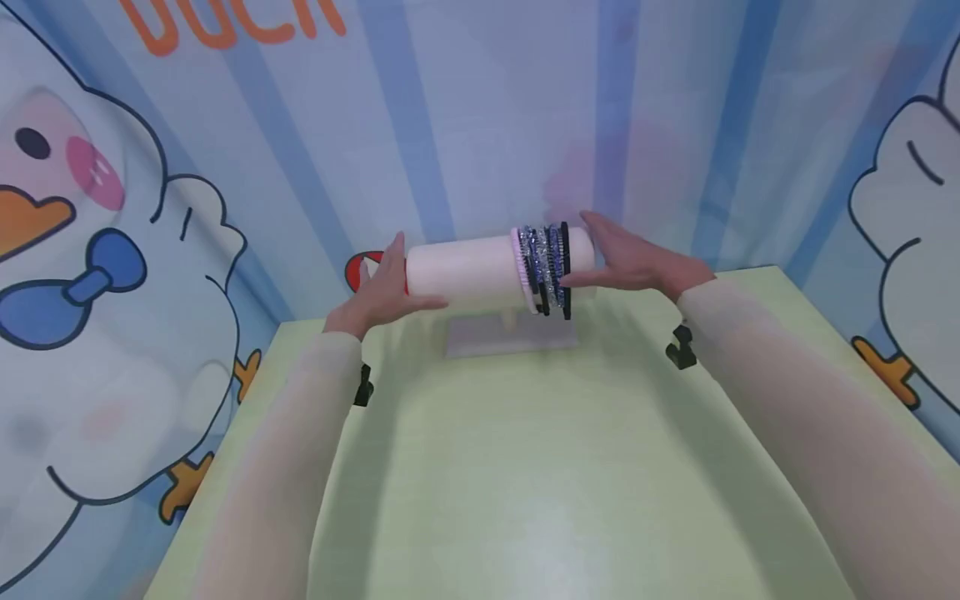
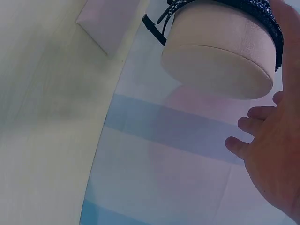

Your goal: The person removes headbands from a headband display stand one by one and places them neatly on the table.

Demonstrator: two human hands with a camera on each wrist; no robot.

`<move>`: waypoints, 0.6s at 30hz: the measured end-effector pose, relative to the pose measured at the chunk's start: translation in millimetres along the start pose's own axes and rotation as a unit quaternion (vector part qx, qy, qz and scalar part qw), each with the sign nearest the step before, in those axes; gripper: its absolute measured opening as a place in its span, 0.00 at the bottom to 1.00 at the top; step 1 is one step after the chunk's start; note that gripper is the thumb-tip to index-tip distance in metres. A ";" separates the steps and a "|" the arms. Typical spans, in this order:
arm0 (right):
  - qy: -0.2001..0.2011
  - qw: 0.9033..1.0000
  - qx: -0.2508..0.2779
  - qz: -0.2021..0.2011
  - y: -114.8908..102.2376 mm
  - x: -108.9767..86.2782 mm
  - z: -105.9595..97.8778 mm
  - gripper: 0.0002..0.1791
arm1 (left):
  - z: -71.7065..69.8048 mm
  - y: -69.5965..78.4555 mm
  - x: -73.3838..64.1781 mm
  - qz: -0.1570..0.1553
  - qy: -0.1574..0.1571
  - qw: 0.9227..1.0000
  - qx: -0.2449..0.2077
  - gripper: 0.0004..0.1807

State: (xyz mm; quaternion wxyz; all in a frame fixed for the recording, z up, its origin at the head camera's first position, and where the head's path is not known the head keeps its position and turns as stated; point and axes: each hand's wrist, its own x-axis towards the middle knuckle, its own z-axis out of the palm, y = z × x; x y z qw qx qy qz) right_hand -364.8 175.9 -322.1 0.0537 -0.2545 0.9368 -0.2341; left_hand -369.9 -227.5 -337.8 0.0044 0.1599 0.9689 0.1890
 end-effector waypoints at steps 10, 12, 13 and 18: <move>0.014 0.999 -0.025 -0.023 -6.4 10.9 -0.6 0.71 | -3.1 11.0 6.8 0.011 -0.002 1.000 0.013 0.74; 0.016 0.999 -0.032 -0.031 -9.0 14.8 1.5 0.72 | -3.2 12.2 5.8 0.011 0.000 1.000 0.003 0.75; 0.016 0.999 -0.036 -0.033 -9.9 16.2 2.7 0.73 | -3.1 12.9 5.4 0.012 -0.001 1.000 0.001 0.75; 0.014 0.997 -0.061 -0.035 -12.0 17.5 6.5 0.74 | -0.1 16.5 4.7 0.026 0.004 0.999 0.027 0.72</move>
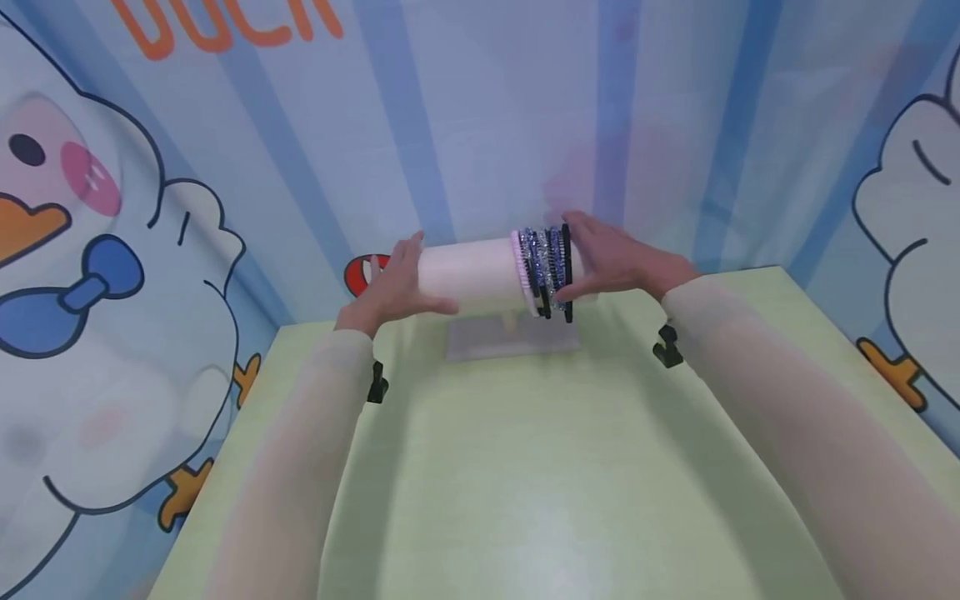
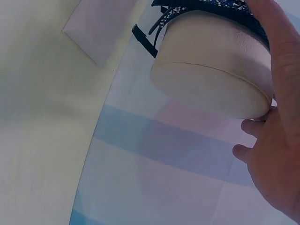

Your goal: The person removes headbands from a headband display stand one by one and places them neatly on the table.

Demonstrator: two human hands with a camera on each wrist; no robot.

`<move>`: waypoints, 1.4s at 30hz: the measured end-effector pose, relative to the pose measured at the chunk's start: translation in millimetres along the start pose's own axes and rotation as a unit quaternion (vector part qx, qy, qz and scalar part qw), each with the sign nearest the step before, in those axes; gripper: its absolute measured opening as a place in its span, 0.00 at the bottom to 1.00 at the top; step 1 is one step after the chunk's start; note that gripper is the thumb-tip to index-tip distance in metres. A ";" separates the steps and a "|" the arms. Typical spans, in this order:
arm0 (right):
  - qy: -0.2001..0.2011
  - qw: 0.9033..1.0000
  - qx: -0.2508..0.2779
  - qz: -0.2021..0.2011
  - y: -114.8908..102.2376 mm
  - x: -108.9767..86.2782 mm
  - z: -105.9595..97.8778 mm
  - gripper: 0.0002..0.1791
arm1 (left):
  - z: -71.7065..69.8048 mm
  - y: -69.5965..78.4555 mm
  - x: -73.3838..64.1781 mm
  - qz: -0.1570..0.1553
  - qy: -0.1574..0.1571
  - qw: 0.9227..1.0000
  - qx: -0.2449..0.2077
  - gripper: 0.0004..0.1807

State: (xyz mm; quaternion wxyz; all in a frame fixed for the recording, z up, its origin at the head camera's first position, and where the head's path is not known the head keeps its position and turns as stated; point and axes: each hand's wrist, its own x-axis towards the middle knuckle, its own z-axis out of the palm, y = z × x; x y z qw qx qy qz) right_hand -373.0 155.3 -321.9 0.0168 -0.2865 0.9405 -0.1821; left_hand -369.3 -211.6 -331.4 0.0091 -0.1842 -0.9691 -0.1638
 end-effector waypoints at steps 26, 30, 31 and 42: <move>0.034 0.990 -0.131 -0.032 -5.6 -4.6 0.2 0.73 | -2.4 18.7 1.6 0.011 0.010 1.000 0.014 0.62; 0.036 0.989 -0.139 -0.028 -4.1 -7.7 0.7 0.72 | 0.8 16.8 3.2 0.011 0.009 1.000 0.010 0.62; 0.037 0.989 -0.140 -0.028 -3.6 -8.8 0.2 0.71 | 1.4 16.6 3.4 0.010 0.009 1.000 0.009 0.62; 0.060 0.987 -0.149 -0.010 13.7 -20.2 -3.3 0.68 | 3.8 16.2 4.7 0.004 0.008 1.000 -0.018 0.62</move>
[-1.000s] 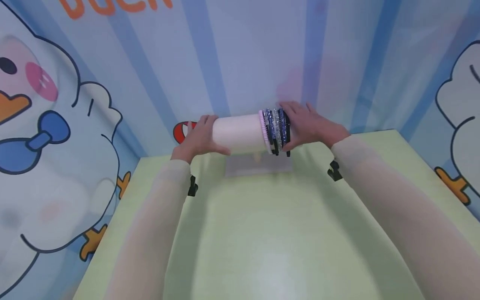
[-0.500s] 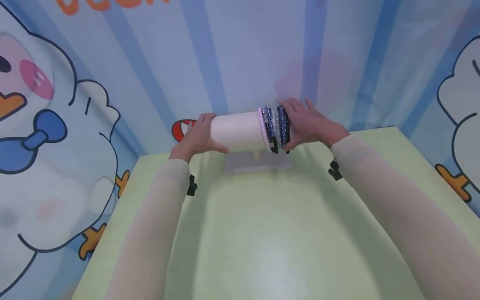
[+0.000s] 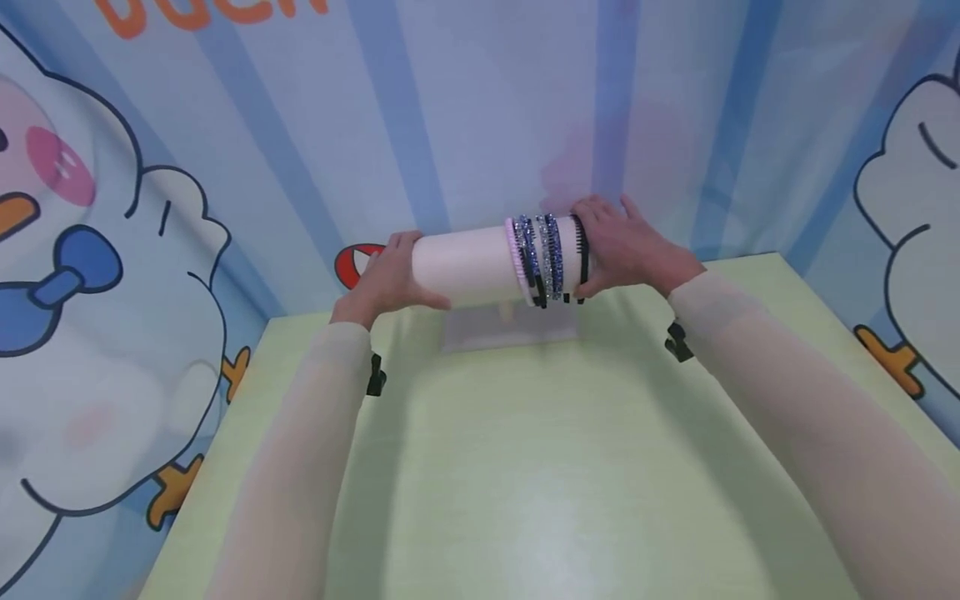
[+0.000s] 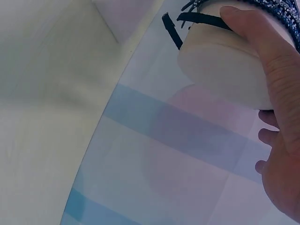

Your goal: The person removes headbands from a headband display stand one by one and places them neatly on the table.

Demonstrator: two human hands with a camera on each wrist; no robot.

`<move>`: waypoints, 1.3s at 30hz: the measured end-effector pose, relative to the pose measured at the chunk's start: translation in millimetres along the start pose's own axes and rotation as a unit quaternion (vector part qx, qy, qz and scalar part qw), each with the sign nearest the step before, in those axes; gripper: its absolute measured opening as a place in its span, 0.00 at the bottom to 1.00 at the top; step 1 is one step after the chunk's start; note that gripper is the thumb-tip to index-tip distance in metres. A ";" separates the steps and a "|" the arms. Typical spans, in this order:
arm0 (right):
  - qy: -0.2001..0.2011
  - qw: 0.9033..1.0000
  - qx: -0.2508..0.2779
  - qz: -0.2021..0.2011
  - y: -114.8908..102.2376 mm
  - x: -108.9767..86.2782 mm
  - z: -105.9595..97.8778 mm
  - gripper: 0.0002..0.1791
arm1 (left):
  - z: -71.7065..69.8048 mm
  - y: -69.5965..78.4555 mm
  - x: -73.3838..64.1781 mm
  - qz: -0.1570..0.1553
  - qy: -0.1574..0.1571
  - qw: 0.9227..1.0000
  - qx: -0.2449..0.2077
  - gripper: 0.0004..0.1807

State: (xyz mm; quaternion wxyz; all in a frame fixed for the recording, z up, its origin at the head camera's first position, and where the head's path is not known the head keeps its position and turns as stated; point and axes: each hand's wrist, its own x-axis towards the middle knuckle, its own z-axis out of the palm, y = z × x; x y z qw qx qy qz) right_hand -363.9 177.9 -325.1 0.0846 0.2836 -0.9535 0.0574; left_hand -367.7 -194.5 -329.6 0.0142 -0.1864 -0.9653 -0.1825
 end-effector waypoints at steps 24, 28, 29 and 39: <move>-0.097 0.992 -0.014 0.077 26.5 -39.0 8.7 0.74 | -6.6 -0.5 -3.8 -0.012 0.003 1.000 -0.019 0.62; -0.119 0.989 -0.005 0.090 23.2 -40.2 17.4 0.75 | -3.4 -2.2 -2.4 -0.011 0.003 1.000 -0.017 0.62; -0.125 0.988 -0.004 0.095 22.6 -40.3 19.1 0.75 | -3.0 -2.4 -2.1 -0.010 0.004 1.000 -0.015 0.62; -0.156 0.981 -0.016 0.113 17.2 -40.6 47.3 0.75 | -3.3 -2.7 -3.9 -0.007 0.005 1.000 -0.011 0.62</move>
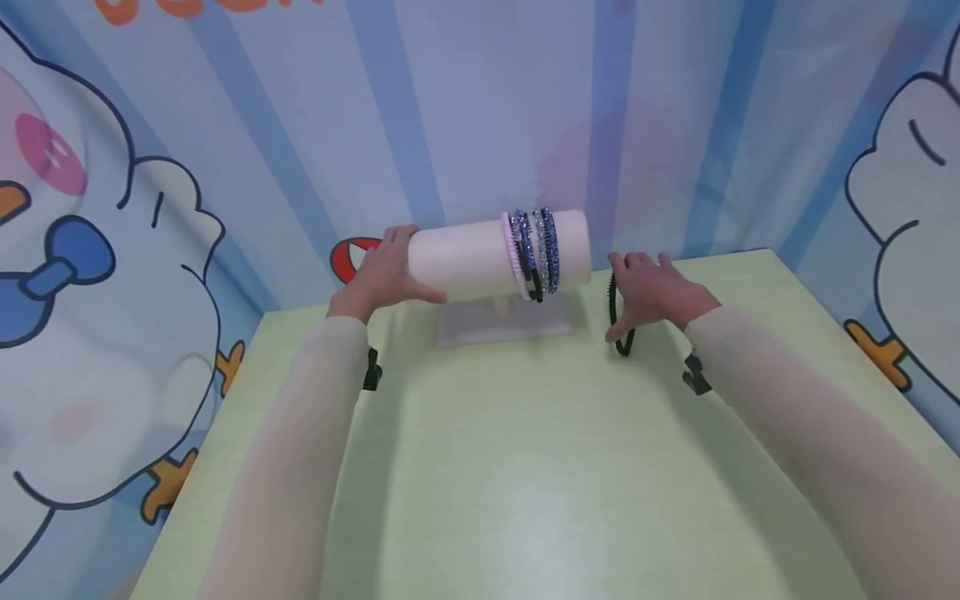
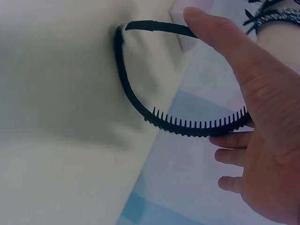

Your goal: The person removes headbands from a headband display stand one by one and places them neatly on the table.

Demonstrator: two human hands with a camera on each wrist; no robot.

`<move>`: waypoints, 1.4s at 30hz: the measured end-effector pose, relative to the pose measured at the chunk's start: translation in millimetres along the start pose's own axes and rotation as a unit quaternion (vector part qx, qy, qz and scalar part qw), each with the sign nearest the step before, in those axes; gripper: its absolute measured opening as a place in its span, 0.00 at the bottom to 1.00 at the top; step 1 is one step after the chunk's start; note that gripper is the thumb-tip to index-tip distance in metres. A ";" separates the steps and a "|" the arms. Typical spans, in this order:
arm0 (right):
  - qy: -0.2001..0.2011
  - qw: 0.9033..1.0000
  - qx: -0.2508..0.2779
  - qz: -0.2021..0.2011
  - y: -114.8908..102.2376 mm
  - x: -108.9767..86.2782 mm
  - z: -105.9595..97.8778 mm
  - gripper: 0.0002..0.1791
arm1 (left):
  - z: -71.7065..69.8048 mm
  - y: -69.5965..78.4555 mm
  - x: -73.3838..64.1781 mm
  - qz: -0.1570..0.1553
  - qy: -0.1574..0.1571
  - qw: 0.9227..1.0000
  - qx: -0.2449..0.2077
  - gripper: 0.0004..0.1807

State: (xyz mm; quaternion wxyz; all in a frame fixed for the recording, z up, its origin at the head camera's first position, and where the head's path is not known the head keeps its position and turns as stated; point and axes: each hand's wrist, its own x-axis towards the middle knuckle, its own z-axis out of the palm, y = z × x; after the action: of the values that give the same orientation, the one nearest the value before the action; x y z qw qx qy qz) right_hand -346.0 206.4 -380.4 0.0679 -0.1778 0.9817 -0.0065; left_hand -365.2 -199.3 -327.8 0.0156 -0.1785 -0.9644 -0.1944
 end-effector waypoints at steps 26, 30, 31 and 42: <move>-0.041 0.994 0.099 0.005 -2.0 0.7 49.2 0.69 | 0.3 6.5 3.2 0.004 -0.002 1.000 0.004 0.61; -0.039 0.993 0.108 0.004 -1.4 1.8 51.6 0.70 | -0.1 5.8 4.0 0.001 -0.001 1.000 0.012 0.62; -0.039 0.993 0.112 0.003 -1.4 2.2 52.3 0.71 | -0.2 5.7 3.8 0.001 -0.001 1.000 0.011 0.62; 0.003 0.989 0.151 0.003 -1.5 4.1 44.6 0.70 | 0.7 1.6 0.1 -0.007 -0.004 1.000 0.001 0.61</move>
State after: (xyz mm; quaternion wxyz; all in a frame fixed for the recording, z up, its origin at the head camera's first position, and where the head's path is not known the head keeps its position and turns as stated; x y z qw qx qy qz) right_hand -343.2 204.1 -425.0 0.0908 -0.1627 0.9702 -0.1550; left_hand -364.6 -197.6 -327.9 0.0101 -0.1724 -0.9659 -0.1928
